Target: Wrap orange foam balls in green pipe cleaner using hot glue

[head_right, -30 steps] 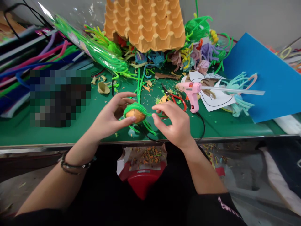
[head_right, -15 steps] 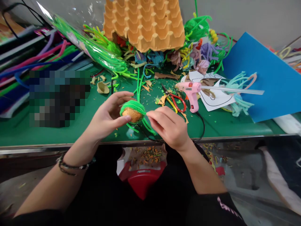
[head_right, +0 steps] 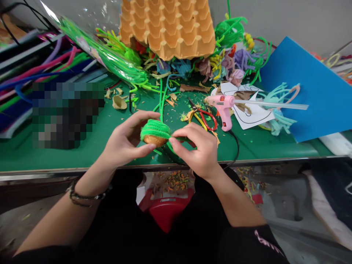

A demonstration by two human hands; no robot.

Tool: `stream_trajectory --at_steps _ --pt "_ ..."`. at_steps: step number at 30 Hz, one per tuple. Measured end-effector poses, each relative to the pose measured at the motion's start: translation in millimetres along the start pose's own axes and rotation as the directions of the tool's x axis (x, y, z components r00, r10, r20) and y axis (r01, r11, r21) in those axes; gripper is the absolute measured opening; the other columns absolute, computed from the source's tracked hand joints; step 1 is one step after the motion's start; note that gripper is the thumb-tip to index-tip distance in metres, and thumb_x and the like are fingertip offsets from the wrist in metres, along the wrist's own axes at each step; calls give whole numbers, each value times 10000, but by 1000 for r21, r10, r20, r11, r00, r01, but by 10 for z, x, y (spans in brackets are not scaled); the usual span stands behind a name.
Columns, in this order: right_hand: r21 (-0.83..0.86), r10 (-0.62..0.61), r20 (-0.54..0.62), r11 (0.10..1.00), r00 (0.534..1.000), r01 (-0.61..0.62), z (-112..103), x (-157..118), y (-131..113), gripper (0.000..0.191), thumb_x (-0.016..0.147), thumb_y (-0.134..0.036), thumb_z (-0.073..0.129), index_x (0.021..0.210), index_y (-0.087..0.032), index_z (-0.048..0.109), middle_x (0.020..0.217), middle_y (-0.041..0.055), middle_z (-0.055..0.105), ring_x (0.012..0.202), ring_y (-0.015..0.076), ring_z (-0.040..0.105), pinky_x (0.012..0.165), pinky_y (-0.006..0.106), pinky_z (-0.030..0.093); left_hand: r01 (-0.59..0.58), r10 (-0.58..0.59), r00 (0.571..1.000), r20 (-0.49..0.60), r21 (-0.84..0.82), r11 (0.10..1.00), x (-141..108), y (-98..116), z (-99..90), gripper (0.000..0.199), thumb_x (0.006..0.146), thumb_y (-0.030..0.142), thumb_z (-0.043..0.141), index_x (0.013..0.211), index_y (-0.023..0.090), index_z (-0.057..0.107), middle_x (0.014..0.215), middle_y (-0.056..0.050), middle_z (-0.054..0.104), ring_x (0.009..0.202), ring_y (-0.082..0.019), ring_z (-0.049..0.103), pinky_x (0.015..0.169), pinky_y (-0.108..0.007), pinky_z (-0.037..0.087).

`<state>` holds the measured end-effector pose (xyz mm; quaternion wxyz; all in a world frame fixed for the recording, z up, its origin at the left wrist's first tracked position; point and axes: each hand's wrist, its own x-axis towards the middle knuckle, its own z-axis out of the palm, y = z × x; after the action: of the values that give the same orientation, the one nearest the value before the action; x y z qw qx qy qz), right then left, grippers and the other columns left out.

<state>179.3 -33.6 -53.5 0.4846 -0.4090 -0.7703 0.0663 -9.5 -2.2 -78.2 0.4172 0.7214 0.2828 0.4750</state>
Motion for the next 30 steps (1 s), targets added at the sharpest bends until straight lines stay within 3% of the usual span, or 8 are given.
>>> stream_trajectory --at_steps 7,21,26,30 --pt "60 78 10 995 997 -78 17 -8 -9 160 786 -159 636 649 -166 555 595 -46 527 524 42 433 471 190 329 -122 125 992 -12 139 983 12 11 8 493 710 237 708 1185 251 575 1072 -51 569 973 -172 546 763 -248 501" --pt "117 187 48 974 981 -191 12 -23 -38 226 791 -149 611 606 -172 484 575 -56 445 519 41 383 474 203 303 -226 236 972 -14 237 945 16 -15 25 455 729 280 716 1161 220 586 1059 -76 589 992 -194 560 796 -310 515" --pt "161 201 41 965 979 -205 35 -36 1 136 791 -140 597 674 -189 548 597 -57 484 507 45 401 443 206 304 -187 194 980 -41 143 972 7 -33 40 458 721 291 734 1147 224 579 1078 -79 588 1006 -186 564 787 -282 512" --pt "215 180 -64 963 982 -163 59 -54 54 123 775 -134 614 852 -229 611 653 -55 529 562 70 476 474 216 374 -85 83 992 -94 -16 996 14 -35 74 441 713 311 747 1110 204 590 1071 -69 603 964 -162 606 772 -248 520"
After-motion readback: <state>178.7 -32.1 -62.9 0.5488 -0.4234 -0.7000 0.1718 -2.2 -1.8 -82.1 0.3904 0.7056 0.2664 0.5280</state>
